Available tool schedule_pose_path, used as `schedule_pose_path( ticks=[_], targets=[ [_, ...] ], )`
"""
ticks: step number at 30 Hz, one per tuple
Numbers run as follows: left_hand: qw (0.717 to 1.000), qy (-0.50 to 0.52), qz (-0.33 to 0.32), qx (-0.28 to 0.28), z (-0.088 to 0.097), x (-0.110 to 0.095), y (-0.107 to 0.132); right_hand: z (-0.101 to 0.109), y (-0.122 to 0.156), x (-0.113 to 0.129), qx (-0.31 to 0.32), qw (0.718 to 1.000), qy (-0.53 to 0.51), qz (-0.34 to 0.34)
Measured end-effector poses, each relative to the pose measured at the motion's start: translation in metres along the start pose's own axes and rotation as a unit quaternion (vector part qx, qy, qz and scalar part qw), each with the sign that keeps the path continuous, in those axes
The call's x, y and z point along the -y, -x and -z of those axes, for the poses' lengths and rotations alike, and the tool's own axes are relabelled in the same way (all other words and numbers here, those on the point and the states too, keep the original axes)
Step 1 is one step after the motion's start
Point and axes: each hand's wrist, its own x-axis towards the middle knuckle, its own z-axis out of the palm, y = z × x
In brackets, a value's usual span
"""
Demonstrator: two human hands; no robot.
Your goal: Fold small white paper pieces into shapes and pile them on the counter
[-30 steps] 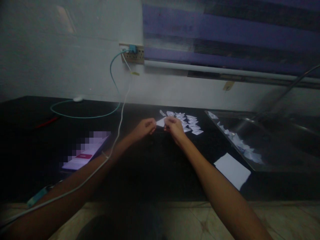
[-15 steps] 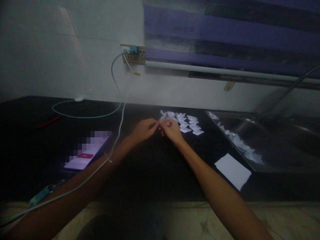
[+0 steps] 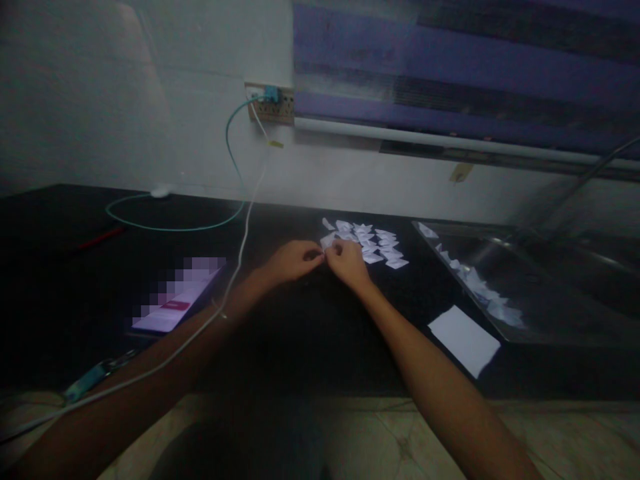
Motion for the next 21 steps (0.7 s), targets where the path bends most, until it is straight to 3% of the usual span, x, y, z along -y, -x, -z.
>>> schedule_pose_path(
  ticks=[3, 8, 10, 14, 21],
  targets=[
    [0.989, 0.136, 0.051, 0.019, -0.001, 0.005, -0.003, 0.002, 0.001, 0.003, -0.007, 0.999, 0.019, 0.03],
    [0.93, 0.34, 0.132, 0.047, 0.0, 0.016, -0.01, 0.004, 0.005, 0.011, 0.004, 0.995, 0.067, 0.073],
    [0.923, 0.352, 0.145, 0.058, -0.001, 0.022, -0.013, 0.003, 0.007, 0.012, 0.02, 0.992, 0.089, 0.086],
    [0.928, 0.349, 0.107, 0.082, -0.007, 0.031, -0.017, -0.001, 0.01, 0.011, 0.044, 0.988, 0.119, 0.089],
    [0.924, 0.358, 0.111, 0.077, -0.005, 0.025, -0.017, -0.003, 0.013, 0.02, 0.013, 0.978, 0.192, 0.078]
  ],
)
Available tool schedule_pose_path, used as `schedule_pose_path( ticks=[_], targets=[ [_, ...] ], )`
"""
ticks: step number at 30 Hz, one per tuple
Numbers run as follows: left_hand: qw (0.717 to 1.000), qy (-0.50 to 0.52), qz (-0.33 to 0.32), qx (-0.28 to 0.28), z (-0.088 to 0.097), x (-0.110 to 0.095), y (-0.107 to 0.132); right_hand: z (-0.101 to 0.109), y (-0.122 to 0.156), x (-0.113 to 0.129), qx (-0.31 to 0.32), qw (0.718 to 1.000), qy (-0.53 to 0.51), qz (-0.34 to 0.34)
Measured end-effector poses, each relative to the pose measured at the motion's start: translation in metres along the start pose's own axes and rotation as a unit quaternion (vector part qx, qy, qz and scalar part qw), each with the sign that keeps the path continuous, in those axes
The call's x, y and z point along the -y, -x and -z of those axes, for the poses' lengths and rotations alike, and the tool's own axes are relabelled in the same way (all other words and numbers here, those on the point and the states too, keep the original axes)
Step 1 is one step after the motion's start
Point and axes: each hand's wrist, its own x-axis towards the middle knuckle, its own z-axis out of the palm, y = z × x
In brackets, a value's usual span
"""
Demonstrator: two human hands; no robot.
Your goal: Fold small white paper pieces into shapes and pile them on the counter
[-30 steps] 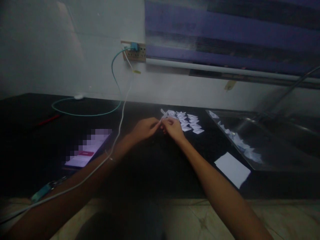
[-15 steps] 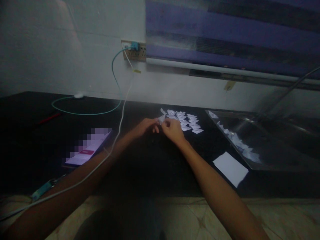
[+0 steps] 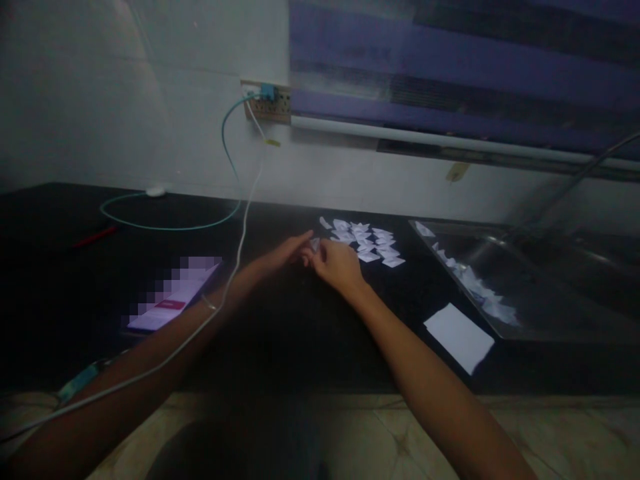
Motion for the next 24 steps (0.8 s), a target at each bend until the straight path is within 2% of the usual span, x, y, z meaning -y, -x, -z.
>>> schedule_pose_path(
  ticks=[6, 10, 16, 24],
  targets=[
    [1.0, 0.005, 0.007, -0.001, -0.007, -0.007, 0.002, 0.003, 0.002, 0.009, -0.015, 0.999, 0.05, 0.013],
    [1.0, 0.002, -0.011, 0.022, -0.008, -0.008, 0.005, 0.001, 0.002, 0.009, -0.014, 0.999, 0.027, 0.012],
    [0.998, 0.004, 0.008, 0.056, -0.003, -0.005, 0.003, 0.002, 0.0, 0.006, -0.005, 1.0, 0.015, -0.005],
    [0.999, -0.004, 0.011, 0.053, 0.004, -0.007, 0.004, 0.002, -0.002, -0.001, -0.031, 0.997, -0.054, -0.04]
  ],
)
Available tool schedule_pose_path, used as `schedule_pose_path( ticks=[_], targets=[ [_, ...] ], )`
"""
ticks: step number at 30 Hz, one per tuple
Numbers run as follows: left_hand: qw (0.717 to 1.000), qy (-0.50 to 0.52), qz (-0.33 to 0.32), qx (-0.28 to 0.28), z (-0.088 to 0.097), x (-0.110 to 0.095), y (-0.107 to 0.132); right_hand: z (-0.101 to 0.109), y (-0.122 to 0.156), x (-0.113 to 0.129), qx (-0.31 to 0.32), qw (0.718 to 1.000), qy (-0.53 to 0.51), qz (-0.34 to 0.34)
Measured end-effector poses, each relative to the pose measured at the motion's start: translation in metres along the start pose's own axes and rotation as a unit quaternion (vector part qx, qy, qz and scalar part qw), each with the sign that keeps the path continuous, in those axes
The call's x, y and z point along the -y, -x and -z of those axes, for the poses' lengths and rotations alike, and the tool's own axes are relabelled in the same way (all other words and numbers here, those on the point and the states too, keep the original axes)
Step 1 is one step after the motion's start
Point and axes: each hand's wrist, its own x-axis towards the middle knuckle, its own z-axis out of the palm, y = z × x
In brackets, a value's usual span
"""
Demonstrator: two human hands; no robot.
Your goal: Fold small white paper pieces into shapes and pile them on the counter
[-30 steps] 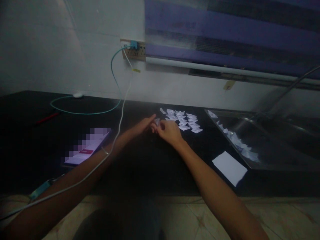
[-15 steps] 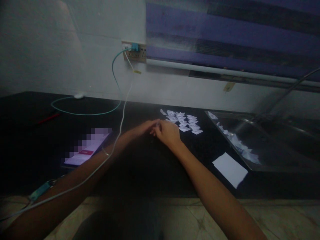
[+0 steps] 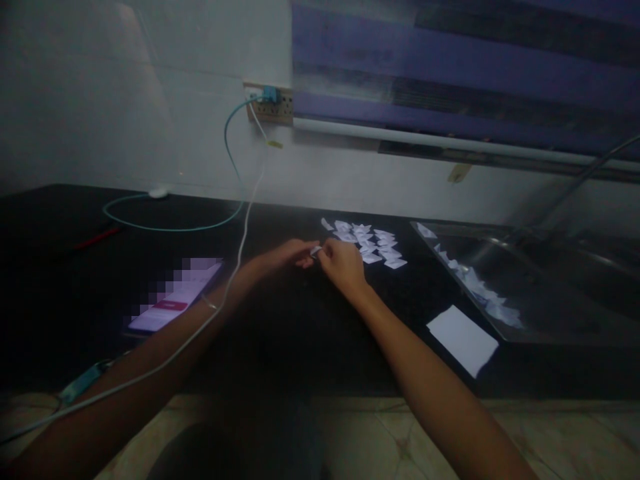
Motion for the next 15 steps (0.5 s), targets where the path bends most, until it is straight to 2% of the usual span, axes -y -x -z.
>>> schedule_pose_path(
  ticks=[3, 6, 11, 15],
  targets=[
    [0.999, -0.021, -0.023, 0.016, 0.002, 0.0, 0.003, -0.002, -0.001, -0.004, -0.001, 0.999, -0.034, 0.023],
    [0.998, -0.025, -0.048, 0.019, 0.006, -0.002, 0.007, -0.002, -0.005, -0.01, 0.036, 0.991, -0.126, 0.039],
    [0.998, -0.038, -0.051, 0.027, 0.011, -0.005, 0.012, 0.001, -0.013, -0.021, 0.137, 0.933, -0.327, -0.056],
    [0.993, -0.08, -0.061, 0.056, 0.013, -0.002, 0.014, 0.0, -0.012, -0.023, 0.146, 0.923, -0.349, -0.071]
  ],
)
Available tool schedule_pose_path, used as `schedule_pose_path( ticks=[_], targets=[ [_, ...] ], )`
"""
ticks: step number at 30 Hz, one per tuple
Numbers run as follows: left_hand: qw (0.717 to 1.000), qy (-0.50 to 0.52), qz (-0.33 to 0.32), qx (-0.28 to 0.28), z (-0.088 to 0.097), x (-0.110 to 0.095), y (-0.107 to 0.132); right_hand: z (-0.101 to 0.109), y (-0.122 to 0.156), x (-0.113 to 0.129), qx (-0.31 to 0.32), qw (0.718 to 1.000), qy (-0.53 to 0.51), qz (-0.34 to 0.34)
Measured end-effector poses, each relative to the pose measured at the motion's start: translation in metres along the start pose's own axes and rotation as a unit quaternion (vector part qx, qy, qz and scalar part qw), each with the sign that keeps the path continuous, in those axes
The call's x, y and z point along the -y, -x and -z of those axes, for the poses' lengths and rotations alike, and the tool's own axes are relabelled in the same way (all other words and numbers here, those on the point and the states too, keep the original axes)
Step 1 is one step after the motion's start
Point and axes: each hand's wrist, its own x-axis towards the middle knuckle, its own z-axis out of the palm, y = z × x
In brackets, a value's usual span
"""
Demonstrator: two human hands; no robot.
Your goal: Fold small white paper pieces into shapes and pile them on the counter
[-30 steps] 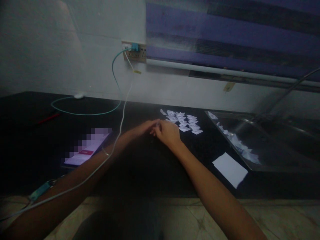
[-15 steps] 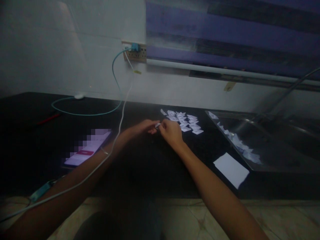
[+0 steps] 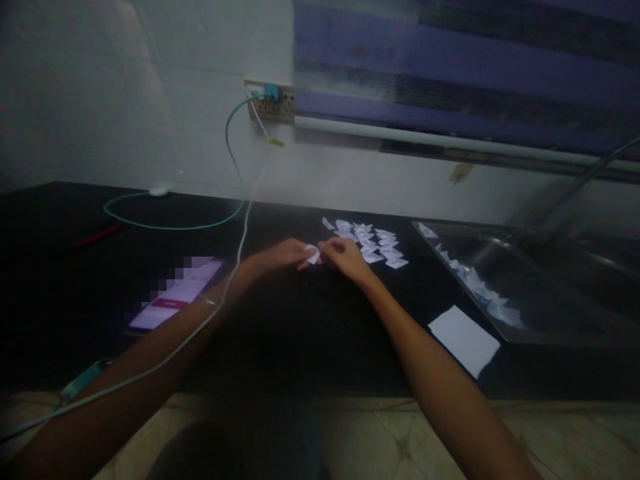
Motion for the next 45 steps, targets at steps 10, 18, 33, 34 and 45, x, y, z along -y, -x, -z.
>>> schedule_pose_path(
  ticks=[10, 18, 33, 34, 45],
  targets=[
    [0.998, -0.011, 0.012, -0.058, -0.01, -0.007, -0.003, -0.003, -0.002, -0.009, 0.009, 0.998, 0.022, 0.05],
    [0.986, -0.071, 0.049, -0.146, -0.017, -0.006, -0.004, -0.006, 0.003, 0.002, 0.033, 0.996, -0.072, 0.045],
    [0.971, 0.139, 0.003, -0.197, -0.006, 0.002, -0.001, -0.005, 0.003, 0.003, -0.005, 0.995, -0.024, 0.092],
    [0.968, 0.151, -0.001, -0.198, -0.005, 0.002, 0.0, -0.005, 0.003, 0.004, -0.009, 0.995, -0.027, 0.096],
    [0.961, 0.095, -0.006, -0.26, -0.01, -0.008, 0.002, -0.005, 0.001, 0.003, -0.084, 0.99, -0.029, 0.11]
  ],
)
